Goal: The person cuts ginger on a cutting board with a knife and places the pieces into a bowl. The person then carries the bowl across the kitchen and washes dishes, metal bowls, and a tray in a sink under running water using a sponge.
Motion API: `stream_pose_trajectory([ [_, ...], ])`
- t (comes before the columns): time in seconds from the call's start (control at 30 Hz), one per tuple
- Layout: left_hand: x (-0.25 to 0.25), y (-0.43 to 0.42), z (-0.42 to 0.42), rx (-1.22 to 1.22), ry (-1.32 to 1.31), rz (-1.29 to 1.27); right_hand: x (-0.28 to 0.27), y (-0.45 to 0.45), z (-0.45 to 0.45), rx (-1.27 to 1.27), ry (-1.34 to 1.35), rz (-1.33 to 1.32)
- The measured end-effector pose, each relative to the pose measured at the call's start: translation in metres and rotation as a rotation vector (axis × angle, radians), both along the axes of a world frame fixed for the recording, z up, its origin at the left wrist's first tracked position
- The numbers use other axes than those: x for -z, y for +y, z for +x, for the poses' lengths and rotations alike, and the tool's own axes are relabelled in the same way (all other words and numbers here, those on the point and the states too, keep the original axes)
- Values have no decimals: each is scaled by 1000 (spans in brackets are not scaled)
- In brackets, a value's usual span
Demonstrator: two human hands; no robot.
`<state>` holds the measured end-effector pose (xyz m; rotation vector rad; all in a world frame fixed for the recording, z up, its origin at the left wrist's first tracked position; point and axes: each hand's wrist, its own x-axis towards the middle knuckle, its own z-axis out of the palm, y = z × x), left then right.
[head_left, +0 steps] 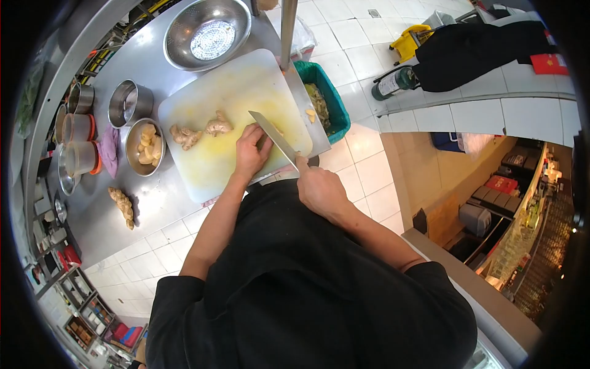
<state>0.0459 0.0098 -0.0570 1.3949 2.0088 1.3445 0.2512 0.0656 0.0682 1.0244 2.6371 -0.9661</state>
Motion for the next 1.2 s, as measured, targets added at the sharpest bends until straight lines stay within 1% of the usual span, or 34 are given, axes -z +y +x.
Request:
stream_pose_trajectory([
  [0.1, -1, 0, 1, 0, -7, -3, 4, 0, -5, 58, -22, -57],
  [0.3, 1, 0, 1, -12, 16, -17, 19, 3, -15, 82, 27, -33],
  [0.37, 3, 1, 2, -21, 9, -20, 19, 8, -20, 58, 3, -21],
  [0.43, 5, 2, 0, -21, 69, 2, 23, 16, -24, 31, -19, -9],
  [0.5, 4, 3, 1, -28, 66, 3, 40, 27, -28, 44, -48, 5],
  [0.53, 3, 3, 2, -29, 60, 4, 61, 36, -30, 43, -47, 3],
  [0.57, 2, 3, 3, -29, 62, 3, 88, 50, -32, 50, 101, -13],
  [0.6, 2, 3, 3, -34, 48, 5, 103, 62, -34, 58, 251, -29],
  [0.63, 1, 3, 2, -38, 39, 7, 91, 76, -37, 60, 257, -30],
  [0.67, 0, 2, 2, -33, 45, 5, 77, 89, -38, 69, 214, -192],
  [0.7, -2, 1, 3, -39, -8, -15, 67, 95, -38, 79, 167, -353],
  [0.73, -3, 2, 3, -47, -62, -31, 66, 94, -37, 104, 173, -299],
  [0.77, -4, 3, 2, -46, -57, -30, 66, 92, -34, 104, 178, -297],
  [0.83, -10, 2, 3, -41, -102, -68, 66, 81, -26, 131, 167, -128],
  [0.87, -8, 1, 3, -39, -101, -71, 64, 74, -22, 133, 167, -131],
  [0.93, -4, 1, 1, 1, 33, -66, 49, 62, -16, 29, 94, -72],
  [0.97, -3, 1, 0, 4, 34, -66, 41, 56, -14, 33, 96, -72],
  [1.03, -5, 0, 1, 0, 36, -70, 28, 42, -11, 3, -11, -59],
  [1.2, 2, -3, -2, 10, 77, -78, 27, 38, -12, 1, 10, -54],
])
